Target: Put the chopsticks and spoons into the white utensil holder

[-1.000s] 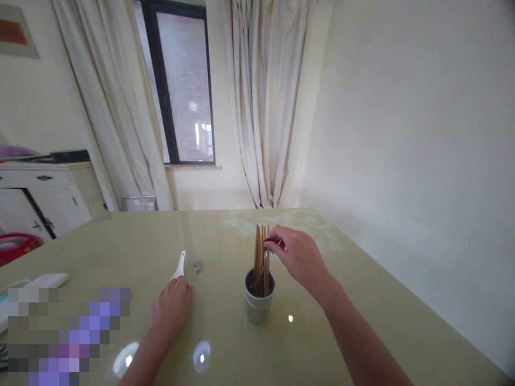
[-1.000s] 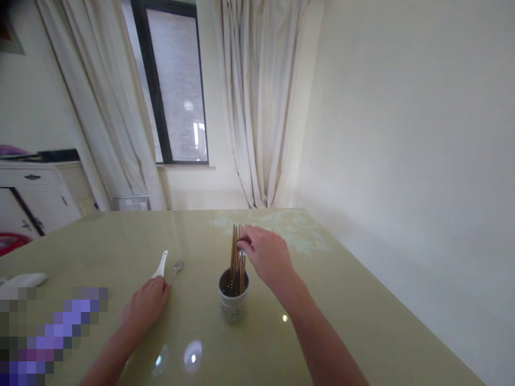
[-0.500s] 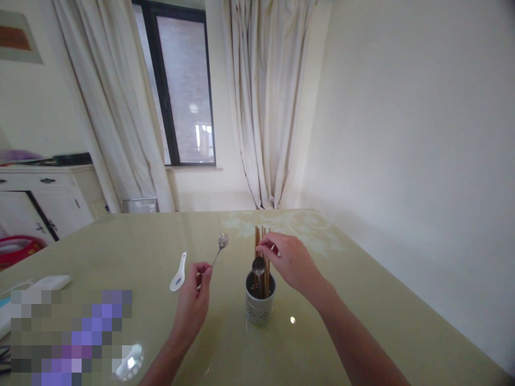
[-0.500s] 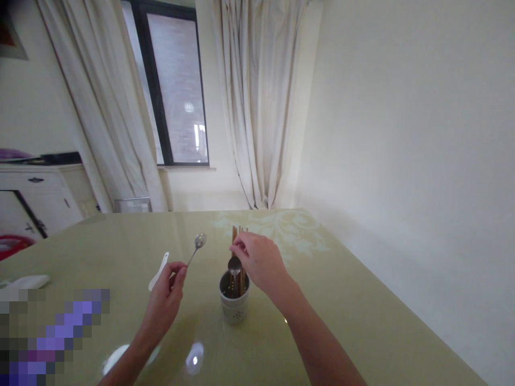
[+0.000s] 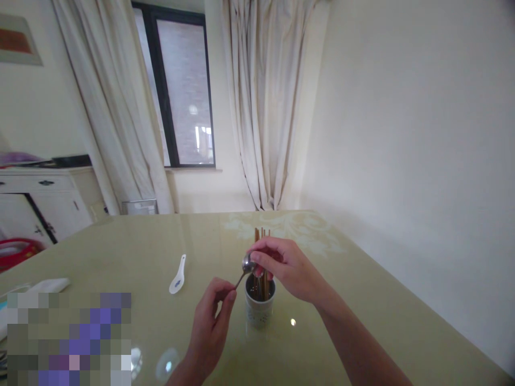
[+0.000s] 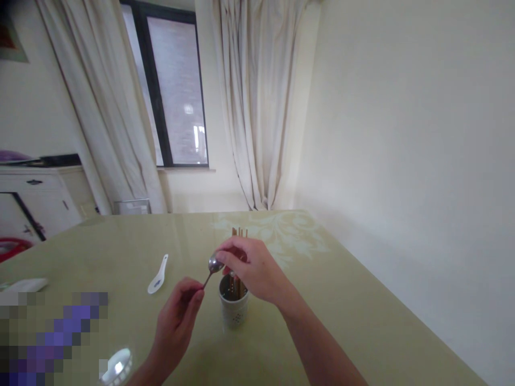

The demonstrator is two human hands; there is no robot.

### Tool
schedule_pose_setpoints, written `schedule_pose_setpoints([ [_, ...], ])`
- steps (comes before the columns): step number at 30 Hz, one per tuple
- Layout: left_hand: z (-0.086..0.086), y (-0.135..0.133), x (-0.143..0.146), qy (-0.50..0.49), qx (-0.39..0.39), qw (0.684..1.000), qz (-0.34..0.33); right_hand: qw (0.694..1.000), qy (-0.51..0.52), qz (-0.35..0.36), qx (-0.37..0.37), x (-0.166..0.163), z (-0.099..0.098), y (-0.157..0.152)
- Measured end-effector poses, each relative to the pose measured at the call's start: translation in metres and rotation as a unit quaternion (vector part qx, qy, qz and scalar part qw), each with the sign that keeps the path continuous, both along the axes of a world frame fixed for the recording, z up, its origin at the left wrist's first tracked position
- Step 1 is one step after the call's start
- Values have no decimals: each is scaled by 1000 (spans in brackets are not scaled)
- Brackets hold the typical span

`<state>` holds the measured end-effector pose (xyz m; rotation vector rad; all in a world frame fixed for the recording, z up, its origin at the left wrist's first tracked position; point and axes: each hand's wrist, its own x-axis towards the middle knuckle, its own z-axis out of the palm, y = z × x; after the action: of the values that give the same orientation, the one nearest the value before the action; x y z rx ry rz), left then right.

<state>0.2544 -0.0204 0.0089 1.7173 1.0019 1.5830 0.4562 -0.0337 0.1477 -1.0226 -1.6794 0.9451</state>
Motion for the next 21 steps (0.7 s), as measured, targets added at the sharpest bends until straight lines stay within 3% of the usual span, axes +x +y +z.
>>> schedule_pose_setpoints([
  [13,-2,-4,6,-61,-46,997,-3,999,-9,-11,31,0,-1,-1],
  [21,-5,-10,9,-66,-47,996,-22,1000,15,21,17,2,1,-6],
])
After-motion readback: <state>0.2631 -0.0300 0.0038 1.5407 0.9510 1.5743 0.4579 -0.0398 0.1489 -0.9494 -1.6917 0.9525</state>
